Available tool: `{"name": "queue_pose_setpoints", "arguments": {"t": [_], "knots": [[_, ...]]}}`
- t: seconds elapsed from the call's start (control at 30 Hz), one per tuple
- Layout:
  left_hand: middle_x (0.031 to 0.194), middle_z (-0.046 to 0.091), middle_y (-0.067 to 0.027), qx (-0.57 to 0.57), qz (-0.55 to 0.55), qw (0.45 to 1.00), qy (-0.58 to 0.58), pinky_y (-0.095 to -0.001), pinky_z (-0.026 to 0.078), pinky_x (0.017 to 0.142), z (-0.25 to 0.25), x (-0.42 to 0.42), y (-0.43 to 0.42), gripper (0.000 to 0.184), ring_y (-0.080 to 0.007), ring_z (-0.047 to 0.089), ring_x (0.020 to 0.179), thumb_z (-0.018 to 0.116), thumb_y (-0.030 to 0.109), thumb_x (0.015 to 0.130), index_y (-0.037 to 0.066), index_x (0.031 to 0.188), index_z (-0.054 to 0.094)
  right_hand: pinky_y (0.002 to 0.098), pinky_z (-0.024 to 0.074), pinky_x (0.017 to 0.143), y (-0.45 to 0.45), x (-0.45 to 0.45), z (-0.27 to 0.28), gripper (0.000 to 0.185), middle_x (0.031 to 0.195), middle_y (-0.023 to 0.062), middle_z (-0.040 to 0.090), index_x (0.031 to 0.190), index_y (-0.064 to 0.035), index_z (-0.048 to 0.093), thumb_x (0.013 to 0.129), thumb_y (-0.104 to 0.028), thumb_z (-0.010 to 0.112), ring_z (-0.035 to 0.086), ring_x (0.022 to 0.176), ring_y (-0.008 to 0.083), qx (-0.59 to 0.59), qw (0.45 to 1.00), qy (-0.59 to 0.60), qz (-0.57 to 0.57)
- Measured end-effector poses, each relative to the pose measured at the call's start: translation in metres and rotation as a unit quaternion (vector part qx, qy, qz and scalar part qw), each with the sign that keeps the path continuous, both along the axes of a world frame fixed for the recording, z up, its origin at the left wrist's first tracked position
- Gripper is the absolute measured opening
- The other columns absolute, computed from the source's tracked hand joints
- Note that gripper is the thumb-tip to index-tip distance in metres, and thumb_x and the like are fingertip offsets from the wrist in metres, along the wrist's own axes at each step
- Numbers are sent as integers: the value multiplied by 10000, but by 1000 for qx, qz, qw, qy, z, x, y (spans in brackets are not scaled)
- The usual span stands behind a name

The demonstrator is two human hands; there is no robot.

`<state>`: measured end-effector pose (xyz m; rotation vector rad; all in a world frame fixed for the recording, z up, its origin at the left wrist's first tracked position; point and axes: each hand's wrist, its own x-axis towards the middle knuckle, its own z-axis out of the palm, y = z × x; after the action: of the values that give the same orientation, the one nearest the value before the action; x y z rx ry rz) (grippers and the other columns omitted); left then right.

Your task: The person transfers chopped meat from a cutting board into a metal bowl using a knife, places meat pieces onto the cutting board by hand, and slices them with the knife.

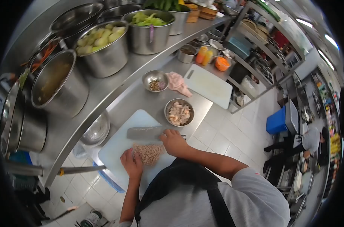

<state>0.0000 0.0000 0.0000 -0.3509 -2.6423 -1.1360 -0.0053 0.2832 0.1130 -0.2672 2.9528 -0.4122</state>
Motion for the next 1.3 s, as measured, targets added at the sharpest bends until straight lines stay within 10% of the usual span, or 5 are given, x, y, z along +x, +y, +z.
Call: {"name": "queue_pose_setpoints", "arguments": {"t": [0.37, 0.5, 0.57, 0.83, 1.3], "knots": [[1425, 625, -240, 116, 29, 990, -68, -465, 484, 1088, 5, -13, -12, 424, -370, 597, 1265, 596, 152, 1116, -33, 1497, 589, 542, 592, 937, 208, 143, -139, 241, 1100, 191, 775, 1127, -76, 805, 998, -270, 741, 736, 1075, 426, -7, 967, -230, 106], [1465, 608, -224, 130, 64, 982, -121, -437, 503, 1079, 8, -21, -9, 446, -333, 605, 1265, 573, 200, 1156, -43, 1529, 569, 554, 628, 890, 337, 324, -368, 285, 1127, 274, 808, 1051, 10, 816, 955, -203, 653, 775, 1048, 462, 16, 848, -276, -452], [1473, 607, -215, 126, 75, 979, -140, -440, 505, 1089, 5, -19, -12, 460, -327, 601, 1278, 566, 223, 1170, -46, 1543, 559, 515, 657, 831, 349, 332, -271, 442, 1119, 251, 790, 1118, 31, 773, 1081, -376, 604, 798, 1010, 376, -93, 669, -529, -514], [1589, 534, -324, -58, 158, 968, -186, -520, 416, 1241, 27, -1, 16, 596, -458, 508, 1484, 532, 373, 1183, -78, 1572, 521, 482, 672, 743, 431, 278, -386, 560, 697, 214, 755, 818, 32, 786, 1028, -477, 687, 767, 599, 365, -128, 803, -335, -476], [1580, 531, -361, -374, 321, 834, -250, -554, 417, 1232, 172, -13, 124, 724, -501, 494, 1475, 434, 519, 1188, -88, 1573, 523, 549, 568, 1099, 555, -17, -399, 505, 1288, 303, 716, 1344, 39, 630, 969, -287, 716, 681, 1254, 478, -387, 666, -197, -606]]}}
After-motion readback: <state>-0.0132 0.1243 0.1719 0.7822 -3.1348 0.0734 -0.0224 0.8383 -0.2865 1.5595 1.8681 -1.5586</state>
